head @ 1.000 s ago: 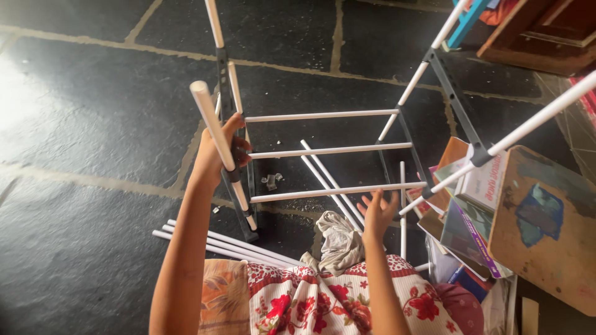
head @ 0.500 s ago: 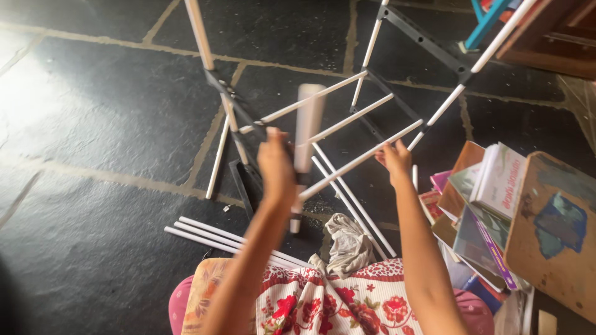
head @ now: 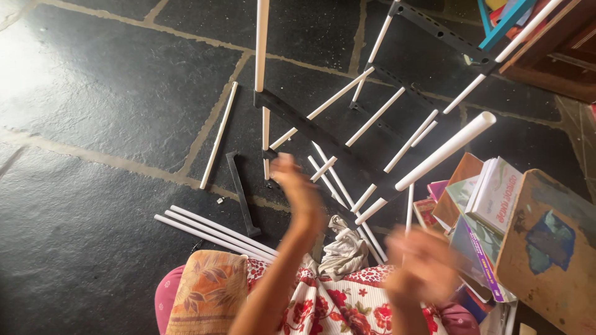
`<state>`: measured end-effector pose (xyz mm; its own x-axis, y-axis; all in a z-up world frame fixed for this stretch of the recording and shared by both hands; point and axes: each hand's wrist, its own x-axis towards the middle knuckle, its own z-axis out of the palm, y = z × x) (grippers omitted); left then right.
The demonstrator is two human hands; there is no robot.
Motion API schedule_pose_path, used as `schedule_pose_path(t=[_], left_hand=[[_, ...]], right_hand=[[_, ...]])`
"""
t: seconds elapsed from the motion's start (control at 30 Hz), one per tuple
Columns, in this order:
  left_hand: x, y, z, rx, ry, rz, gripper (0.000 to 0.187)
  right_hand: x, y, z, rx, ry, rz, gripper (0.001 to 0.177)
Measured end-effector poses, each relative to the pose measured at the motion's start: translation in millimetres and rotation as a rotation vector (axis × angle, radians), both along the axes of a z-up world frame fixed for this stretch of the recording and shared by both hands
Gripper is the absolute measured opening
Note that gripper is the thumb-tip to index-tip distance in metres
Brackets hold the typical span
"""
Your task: The person assembles a white and black plastic rack on the floor. They insert white rods into black side frames, wipe the rods with a cloth, and connect the components to form a multi-tiered structure.
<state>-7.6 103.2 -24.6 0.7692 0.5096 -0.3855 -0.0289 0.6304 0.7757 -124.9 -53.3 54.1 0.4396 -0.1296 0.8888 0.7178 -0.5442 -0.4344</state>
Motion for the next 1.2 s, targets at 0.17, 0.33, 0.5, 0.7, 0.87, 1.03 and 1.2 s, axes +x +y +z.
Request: schedule_pose_path(t=[0.17, 0.33, 0.5, 0.7, 0.87, 1.03, 1.2], left_hand=[[41.6, 116.0, 11.9, 0.875, -0.439, 0.148, 0.056], [86.0, 134.9, 4.6, 1.034, -0.618, -0.007, 0.038], [93.4, 140.7, -2.5, 1.051, -0.561, -0.070, 0.021], [85.0, 142.1, 9.9, 1.108, -0.527, -0.067, 0.032], [84.0, 141.2, 15.1, 1.113, -0.516, -0.080, 0.029], [84.9, 141.4, 15.4, 1.144, -0.569, -0.070, 0.027], [83.3, 141.1, 15.0, 1.194, -0.514, -0.106, 0.029]], right_hand=[[110.9, 107.3, 53.2, -0.229, 0.251, 0.331, 0.028], [232.7, 180.5, 60.2, -0.488, 0.583, 0.298, 0.054], [261.2, 185.4, 51.9, -0.594, 0.788, 0.431, 0.034], [268.9, 183.5, 40.5, -0.540, 0.717, 0.478, 0.031], [270.0, 182.3, 40.8, -0.590, 0.765, 0.400, 0.031], [272.6, 183.9, 42.2, -0.598, 0.718, 0.402, 0.030], [275.4, 183.0, 40.5, -0.603, 0.689, 0.416, 0.030]])
